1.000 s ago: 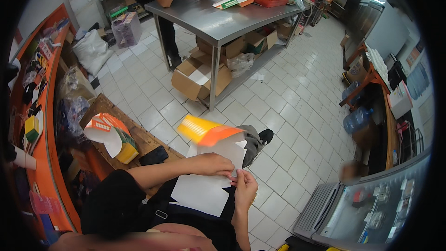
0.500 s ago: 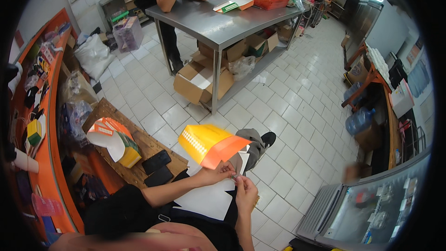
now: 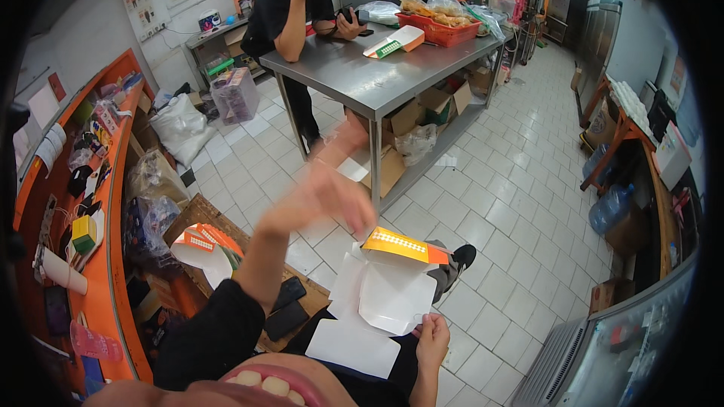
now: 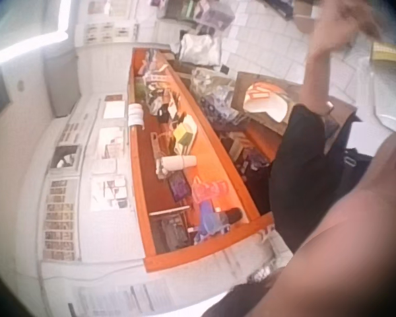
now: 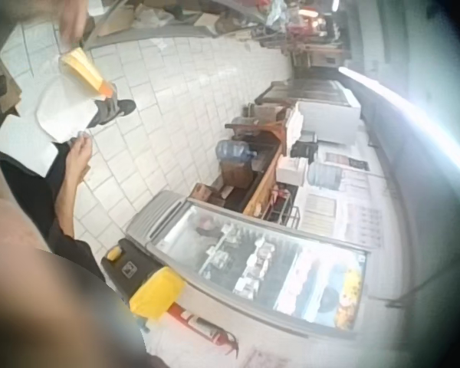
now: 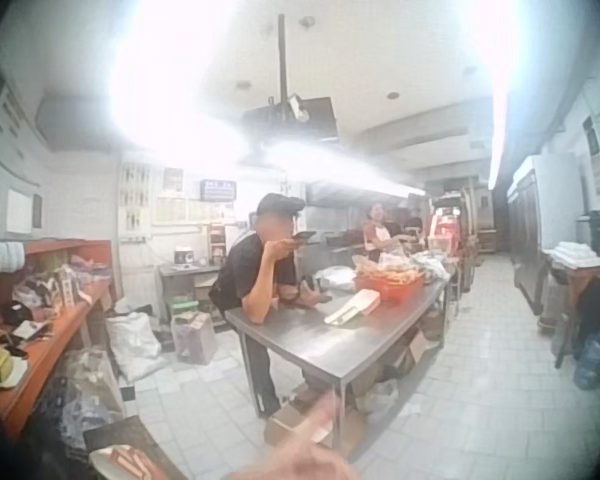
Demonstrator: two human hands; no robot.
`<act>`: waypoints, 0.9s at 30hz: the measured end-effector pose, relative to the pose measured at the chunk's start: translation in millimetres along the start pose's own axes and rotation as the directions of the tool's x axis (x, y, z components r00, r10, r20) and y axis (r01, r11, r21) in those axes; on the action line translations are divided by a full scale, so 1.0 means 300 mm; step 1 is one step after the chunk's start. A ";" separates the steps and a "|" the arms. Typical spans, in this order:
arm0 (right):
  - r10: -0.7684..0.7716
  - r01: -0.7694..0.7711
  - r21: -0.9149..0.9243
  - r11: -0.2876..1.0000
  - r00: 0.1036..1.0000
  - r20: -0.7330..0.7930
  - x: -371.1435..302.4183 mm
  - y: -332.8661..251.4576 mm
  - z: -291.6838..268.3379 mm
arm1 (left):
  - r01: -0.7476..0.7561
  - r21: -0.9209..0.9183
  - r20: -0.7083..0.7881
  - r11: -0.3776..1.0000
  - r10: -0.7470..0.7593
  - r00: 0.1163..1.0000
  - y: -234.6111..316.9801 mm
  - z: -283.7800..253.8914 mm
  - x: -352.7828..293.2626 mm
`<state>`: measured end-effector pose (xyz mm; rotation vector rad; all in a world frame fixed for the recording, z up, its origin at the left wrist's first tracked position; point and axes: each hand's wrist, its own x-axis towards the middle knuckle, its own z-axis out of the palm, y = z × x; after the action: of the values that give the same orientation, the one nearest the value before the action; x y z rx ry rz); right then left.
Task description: The person folds flat paperboard blanks into small takeaway boxes, aligning edges and creasing flaps to form the container shape. They handle multiple blanks one at a time, stacking finished boxes on a wooden surface.
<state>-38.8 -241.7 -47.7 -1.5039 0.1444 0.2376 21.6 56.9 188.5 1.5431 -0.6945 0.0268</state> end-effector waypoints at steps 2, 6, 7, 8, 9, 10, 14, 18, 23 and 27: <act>-0.010 0.011 0.045 0.999 1.000 -0.005 0.004 -0.001 0.001 | -0.305 0.015 -0.588 0.952 0.255 0.767 0.057 -0.102 0.104; 0.041 -0.048 0.086 0.995 0.996 0.085 0.008 -0.022 0.015 | -0.296 0.091 -0.809 0.951 0.244 0.535 0.071 -0.194 0.191; 0.053 -0.060 0.068 0.996 0.993 0.101 0.007 -0.030 0.016 | -0.242 0.046 -0.847 0.969 0.166 0.504 0.060 -0.194 0.186; 0.077 -0.082 0.049 0.995 0.991 0.111 0.005 -0.038 0.016 | -0.255 0.082 -0.785 0.963 0.221 0.579 0.043 -0.184 0.173; 0.093 -0.101 0.065 0.993 0.989 0.118 0.005 -0.046 0.015 | -0.224 0.091 -0.750 0.970 0.215 0.625 0.019 -0.163 0.154; 0.118 -0.128 0.084 0.988 0.986 0.114 0.004 -0.053 0.011 | -0.166 0.085 -0.724 0.983 0.175 0.668 -0.008 -0.133 0.131; 0.192 -0.213 0.206 0.955 0.974 0.117 0.005 -0.074 -0.003 | -0.152 0.484 0.071 0.862 0.135 0.988 -0.125 0.043 0.003; 0.217 -0.257 0.288 0.922 0.962 0.163 0.008 -0.092 -0.003 | -0.114 0.663 0.527 0.740 -0.353 0.773 -0.307 0.316 -0.083; 0.234 -0.256 0.200 0.946 0.964 0.127 -0.001 -0.093 0.003 | 0.080 0.517 0.397 0.852 -0.322 0.860 -0.452 0.416 -0.150; 0.219 -0.248 0.318 0.915 0.968 0.124 0.006 -0.093 0.010 | 0.042 0.465 0.471 0.884 -0.287 0.834 -0.481 0.414 -0.139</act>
<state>-30.4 -240.1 -21.0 -1.1375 0.2832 0.4479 1.9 -49.3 26.2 2.0783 -1.0336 -0.4233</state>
